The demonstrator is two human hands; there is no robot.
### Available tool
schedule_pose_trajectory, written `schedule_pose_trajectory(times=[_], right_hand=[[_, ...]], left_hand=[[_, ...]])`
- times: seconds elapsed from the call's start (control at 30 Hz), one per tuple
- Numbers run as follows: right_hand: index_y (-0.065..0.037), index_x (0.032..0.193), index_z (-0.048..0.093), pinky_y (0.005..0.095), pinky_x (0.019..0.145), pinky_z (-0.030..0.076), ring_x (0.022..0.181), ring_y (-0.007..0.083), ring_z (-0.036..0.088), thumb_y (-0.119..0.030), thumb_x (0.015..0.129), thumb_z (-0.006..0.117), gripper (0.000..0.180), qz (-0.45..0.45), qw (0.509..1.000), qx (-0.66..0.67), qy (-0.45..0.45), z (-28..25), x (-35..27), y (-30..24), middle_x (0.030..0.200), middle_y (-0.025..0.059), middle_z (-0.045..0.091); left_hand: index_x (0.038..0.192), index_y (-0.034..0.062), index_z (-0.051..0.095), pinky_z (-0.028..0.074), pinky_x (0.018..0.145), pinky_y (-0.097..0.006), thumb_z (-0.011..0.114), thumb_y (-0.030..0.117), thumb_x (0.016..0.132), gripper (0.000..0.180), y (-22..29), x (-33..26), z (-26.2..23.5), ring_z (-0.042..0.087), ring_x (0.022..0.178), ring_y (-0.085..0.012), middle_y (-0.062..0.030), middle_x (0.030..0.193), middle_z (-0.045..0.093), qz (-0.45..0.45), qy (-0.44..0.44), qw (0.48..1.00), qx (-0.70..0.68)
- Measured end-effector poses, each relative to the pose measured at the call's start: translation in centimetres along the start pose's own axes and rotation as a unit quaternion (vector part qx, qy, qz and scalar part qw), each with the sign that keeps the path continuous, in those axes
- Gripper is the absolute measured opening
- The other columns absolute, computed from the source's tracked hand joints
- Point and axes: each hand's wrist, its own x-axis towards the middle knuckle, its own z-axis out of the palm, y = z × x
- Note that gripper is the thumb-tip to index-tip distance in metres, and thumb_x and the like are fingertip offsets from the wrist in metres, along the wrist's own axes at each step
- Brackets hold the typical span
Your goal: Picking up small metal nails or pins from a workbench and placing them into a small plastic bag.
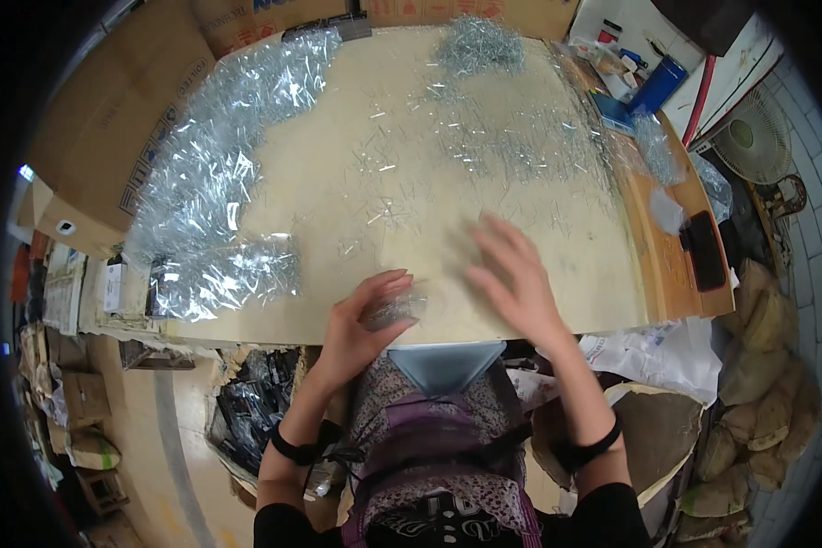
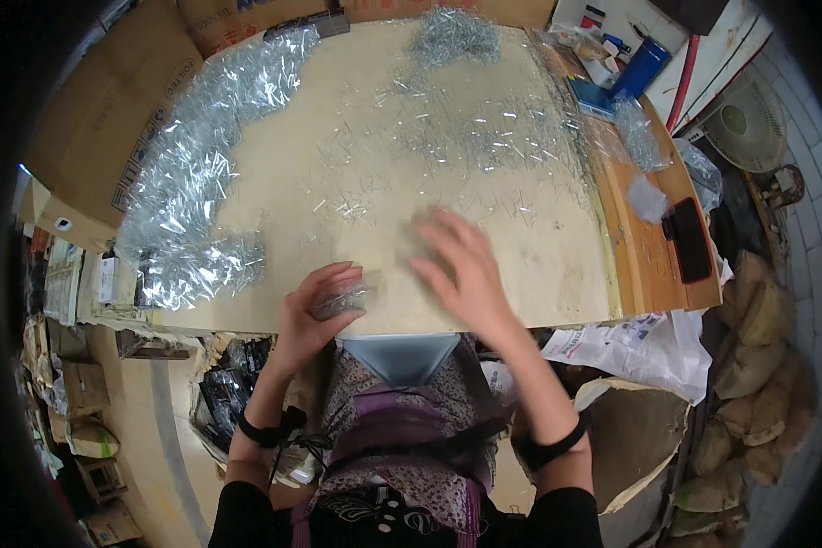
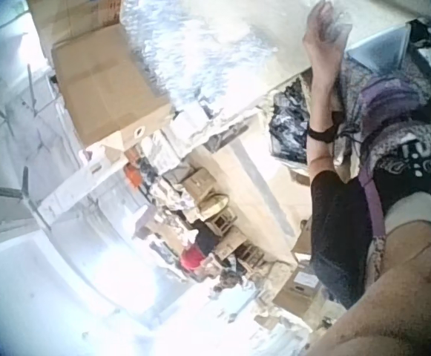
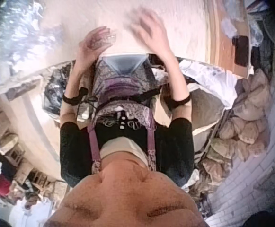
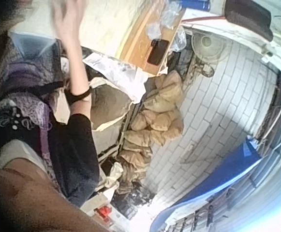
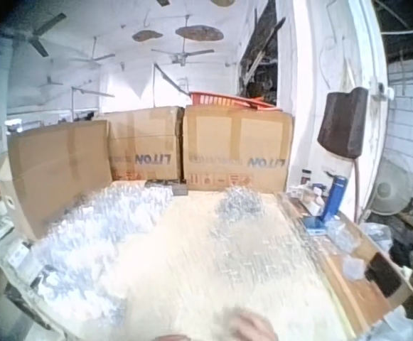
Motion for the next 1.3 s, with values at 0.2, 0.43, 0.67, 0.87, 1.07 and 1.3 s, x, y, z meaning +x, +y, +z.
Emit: schedule_pose_trajectory(times=[0.2, 0.43, 0.67, 0.87, 1.07, 1.3], right_hand=[[-0.019, 0.139, 0.048, 0.0641, 0.112, 0.012, 0.143, 0.0318, 0.024, -0.053, 0.092, 0.049, 0.058, 0.029, 0.939, -0.335, -0.067, 1.6, 9.4, 8.2, 0.151, 0.011, 0.035], [-0.021, 0.137, 0.05, 0.0612, 0.112, 0.018, 0.14, 0.032, 0.029, -0.042, 0.096, 0.047, 0.046, 0.068, 0.952, -0.264, -0.137, 0.9, 6.4, 5.3, 0.151, 0.0077, 0.037], [-0.014, 0.125, 0.06, 0.0444, 0.115, 0.024, 0.133, 0.0321, 0.042, -0.005, 0.092, 0.049, 0.036, 0.028, 0.994, -0.057, -0.09, -1.9, 1.7, 3.3, 0.137, 0.0101, 0.053], [-0.005, 0.121, 0.061, 0.0397, 0.109, 0.034, 0.13, 0.0318, 0.046, 0.001, 0.089, 0.051, 0.035, 0.24, 0.941, -0.077, 0.225, -8.9, -1.3, 11.0, 0.135, 0.0228, 0.051], [-0.006, 0.116, 0.067, 0.0458, 0.111, 0.028, 0.12, 0.0312, 0.054, -0.028, 0.094, 0.055, 0.033, 0.282, 0.812, -0.455, 0.234, -20.1, -6.1, 25.4, 0.124, 0.0166, 0.061], [-0.005, 0.107, 0.069, 0.0444, 0.108, 0.032, 0.115, 0.0299, 0.057, -0.023, 0.092, 0.058, 0.025, 0.264, 0.824, -0.451, 0.221, -17.3, -6.4, 18.7, 0.11, 0.012, 0.068]], left_hand=[[0.126, 0.0001, 0.054, 0.05, 0.092, -0.027, 0.071, -0.004, 0.081, 0.048, -0.3, 1.1, 0.4, 0.062, 0.103, -0.0138, -0.0098, 0.113, 0.065, -0.036, 0.048, 0.994, 0.092], [0.128, 0.0004, 0.05, 0.052, 0.084, -0.025, 0.069, -0.005, 0.083, 0.049, -2.4, 1.4, -1.6, 0.06, 0.099, -0.0128, -0.0084, 0.108, 0.063, -0.012, 0.116, 0.993, -0.035], [0.13, 0.0019, 0.048, 0.052, 0.081, -0.025, 0.068, -0.007, 0.082, 0.053, -3.3, 1.9, -1.6, 0.058, 0.097, -0.0096, -0.0037, 0.102, 0.061, 0.019, 0.186, 0.982, -0.033], [0.132, 0.002, 0.049, 0.047, 0.084, -0.03, 0.075, 0.001, 0.077, 0.06, -2.6, 1.7, -6.3, 0.057, 0.088, -0.0138, -0.0024, 0.091, 0.059, 0.041, 0.335, 0.883, 0.327], [0.132, 0.0043, 0.049, 0.033, 0.099, -0.044, 0.076, 0.008, 0.076, 0.062, -3.2, 2.4, -7.1, 0.048, 0.115, -0.0335, -0.0176, 0.122, 0.052, 0.079, 0.365, 0.799, 0.471], [0.126, 0.0045, 0.054, 0.031, 0.105, -0.046, 0.071, 0.005, 0.08, 0.049, -1.8, 0.0, -3.9, 0.037, 0.13, -0.0355, -0.0187, 0.138, 0.043, 0.155, 0.341, 0.797, 0.473]])
